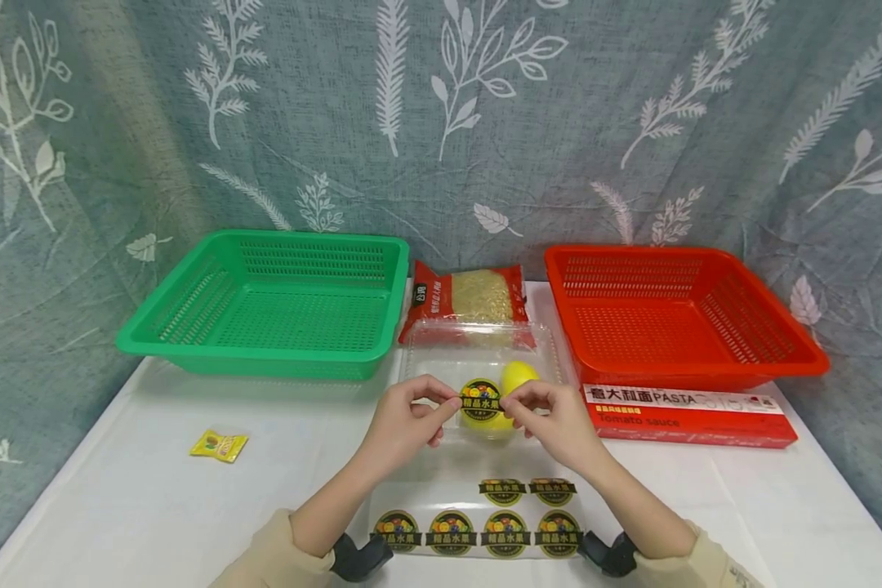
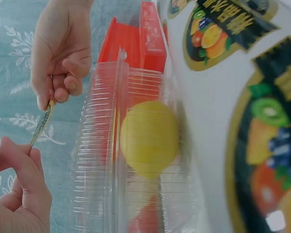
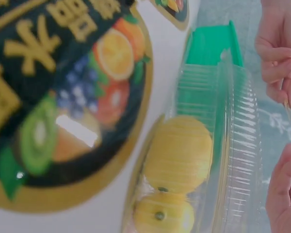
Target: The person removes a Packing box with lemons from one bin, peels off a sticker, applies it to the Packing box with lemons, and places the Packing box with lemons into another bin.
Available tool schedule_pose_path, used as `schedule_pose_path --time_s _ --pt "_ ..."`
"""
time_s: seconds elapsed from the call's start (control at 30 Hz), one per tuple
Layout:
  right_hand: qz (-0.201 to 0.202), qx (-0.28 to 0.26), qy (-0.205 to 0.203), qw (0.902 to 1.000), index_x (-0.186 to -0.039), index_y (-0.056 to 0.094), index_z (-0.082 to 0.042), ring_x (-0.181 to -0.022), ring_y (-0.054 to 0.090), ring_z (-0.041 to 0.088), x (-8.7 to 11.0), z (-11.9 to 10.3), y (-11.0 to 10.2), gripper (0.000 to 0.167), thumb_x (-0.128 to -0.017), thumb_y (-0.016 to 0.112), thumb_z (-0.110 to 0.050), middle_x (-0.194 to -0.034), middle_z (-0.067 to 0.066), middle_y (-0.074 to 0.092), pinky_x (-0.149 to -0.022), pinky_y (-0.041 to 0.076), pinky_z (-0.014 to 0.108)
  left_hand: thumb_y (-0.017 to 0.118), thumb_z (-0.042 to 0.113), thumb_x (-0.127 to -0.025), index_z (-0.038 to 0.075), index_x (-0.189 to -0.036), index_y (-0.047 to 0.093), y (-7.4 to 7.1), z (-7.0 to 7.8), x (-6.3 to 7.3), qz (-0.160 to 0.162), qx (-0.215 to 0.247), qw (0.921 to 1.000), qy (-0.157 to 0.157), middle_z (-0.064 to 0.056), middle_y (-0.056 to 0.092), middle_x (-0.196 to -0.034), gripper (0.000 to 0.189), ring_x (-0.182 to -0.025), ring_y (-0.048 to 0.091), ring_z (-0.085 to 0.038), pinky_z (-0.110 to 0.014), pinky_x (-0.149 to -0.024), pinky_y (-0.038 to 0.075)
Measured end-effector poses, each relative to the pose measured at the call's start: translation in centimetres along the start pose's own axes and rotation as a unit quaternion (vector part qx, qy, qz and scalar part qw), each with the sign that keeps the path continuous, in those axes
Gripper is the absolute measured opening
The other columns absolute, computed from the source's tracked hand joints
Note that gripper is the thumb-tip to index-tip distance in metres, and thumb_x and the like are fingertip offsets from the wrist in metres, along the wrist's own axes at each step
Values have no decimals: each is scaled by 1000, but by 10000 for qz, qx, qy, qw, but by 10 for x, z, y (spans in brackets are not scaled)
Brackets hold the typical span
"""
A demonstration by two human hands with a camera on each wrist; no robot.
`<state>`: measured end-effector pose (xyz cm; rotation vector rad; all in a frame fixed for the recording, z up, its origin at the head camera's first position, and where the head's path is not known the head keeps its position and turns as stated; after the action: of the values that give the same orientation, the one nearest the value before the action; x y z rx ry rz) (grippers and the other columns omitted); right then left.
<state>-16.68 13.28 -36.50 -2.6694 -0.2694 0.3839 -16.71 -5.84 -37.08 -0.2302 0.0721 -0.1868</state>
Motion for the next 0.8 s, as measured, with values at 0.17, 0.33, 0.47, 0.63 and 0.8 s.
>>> schedule_pose_path --time_s 0.17,0.33,0.47,0.63,0.8 --pt "115 211 156 9996 -83 68 1 -55 54 14 -6 -5 -3 11 -84 65 -10 -71 10 64 -43 43 22 64 8 -84 4 -86 65 0 7 -7 77 -116 9999 43 -6 58 -76 5 -42 48 -13 -21 -40 34" --pt "163 391 1 9991 -82 69 0 -56 58 23 -17 -2 -6 11 -84 66 -11 -71 10 66 -43 43 22 64 7 -84 4 -84 65 0 11 -19 194 -408 9989 87 -5 59 -74 4 -41 49 -12 -23 -40 38" --pt "252 605 -36 9978 -80 69 0 -57 60 24 -25 0 -7 11 -83 66 -10 -69 8 66 -47 45 23 64 7 -83 3 -83 66 0 13 -28 243 -624 9977 100 -6 60 -72 5 -41 50 -11 -23 -41 41" --pt "336 747 143 9965 -79 70 0 -55 58 22 -34 4 -8 10 -82 67 -9 -68 10 65 -47 45 22 65 6 -83 2 -82 66 -1 15 -37 310 -876 9956 105 -6 61 -73 5 -42 52 -11 -25 -43 45" --pt "324 818 247 9958 -81 70 1 -53 57 22 -41 8 -8 10 -82 66 -8 -68 10 65 -44 43 23 66 7 -82 2 -81 66 -1 13 -45 328 -1032 9941 61 -6 62 -73 5 -42 52 -11 -24 -43 44"
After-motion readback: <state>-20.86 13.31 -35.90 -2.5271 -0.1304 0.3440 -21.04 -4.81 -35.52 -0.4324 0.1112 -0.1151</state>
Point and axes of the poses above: each hand's wrist, its own x-axis away from the middle knuckle, its own y-axis out of the palm, z = x × y, the point moved 4 cm from there along -x, towards the middle knuckle
